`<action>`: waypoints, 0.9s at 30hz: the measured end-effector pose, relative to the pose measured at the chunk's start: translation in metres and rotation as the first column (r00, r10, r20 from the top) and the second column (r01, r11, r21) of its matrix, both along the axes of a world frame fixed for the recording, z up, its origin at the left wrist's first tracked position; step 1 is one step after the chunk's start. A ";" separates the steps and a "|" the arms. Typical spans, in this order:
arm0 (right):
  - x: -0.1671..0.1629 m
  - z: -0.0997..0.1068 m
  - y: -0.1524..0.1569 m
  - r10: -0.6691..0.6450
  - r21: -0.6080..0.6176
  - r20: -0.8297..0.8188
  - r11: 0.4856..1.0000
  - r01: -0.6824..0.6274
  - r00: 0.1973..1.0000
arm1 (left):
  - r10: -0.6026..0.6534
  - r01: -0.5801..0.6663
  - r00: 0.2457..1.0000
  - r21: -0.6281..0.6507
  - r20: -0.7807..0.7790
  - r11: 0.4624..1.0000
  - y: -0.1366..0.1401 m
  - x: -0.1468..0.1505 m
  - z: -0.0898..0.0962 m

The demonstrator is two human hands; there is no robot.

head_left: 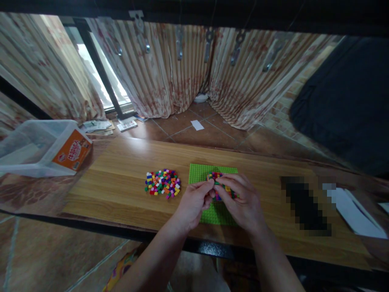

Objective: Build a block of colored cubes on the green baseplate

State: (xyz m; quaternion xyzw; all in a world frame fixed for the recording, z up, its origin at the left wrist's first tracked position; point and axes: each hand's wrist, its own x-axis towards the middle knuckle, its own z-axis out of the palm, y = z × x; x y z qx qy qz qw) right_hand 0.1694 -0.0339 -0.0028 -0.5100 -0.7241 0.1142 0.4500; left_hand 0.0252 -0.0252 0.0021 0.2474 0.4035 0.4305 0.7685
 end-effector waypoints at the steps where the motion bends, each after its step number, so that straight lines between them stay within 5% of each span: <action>1: 0.002 0.000 0.000 -0.013 -0.003 -0.026 1.000 0.013 1.000 | -0.014 0.014 1.000 0.002 0.002 1.000 0.000 0.000 0.001; 5: 0.019 -0.003 0.004 -0.159 -0.076 -0.208 0.986 0.146 0.965 | -0.029 0.029 1.000 0.001 -0.009 1.000 -0.001 -0.003 0.005; 8: 0.038 -0.008 0.010 -0.334 -0.247 -0.343 0.934 0.259 0.878 | -0.019 0.019 1.000 0.002 -0.017 1.000 0.000 -0.005 0.005; 13: 0.051 -0.019 0.015 -0.436 -0.477 -0.417 0.852 0.216 0.798 | -0.024 0.024 1.000 0.002 -0.019 1.000 0.001 -0.006 0.004; 18: 0.044 -0.026 0.017 -0.428 -0.539 -0.308 0.815 0.215 0.850 | -0.025 0.025 0.999 0.002 -0.033 1.000 0.002 -0.005 0.001; 27: 0.034 -0.023 0.014 -0.388 -0.467 -0.020 0.819 0.334 0.922 | -0.011 0.011 1.000 -0.017 -0.029 1.000 0.002 -0.005 0.001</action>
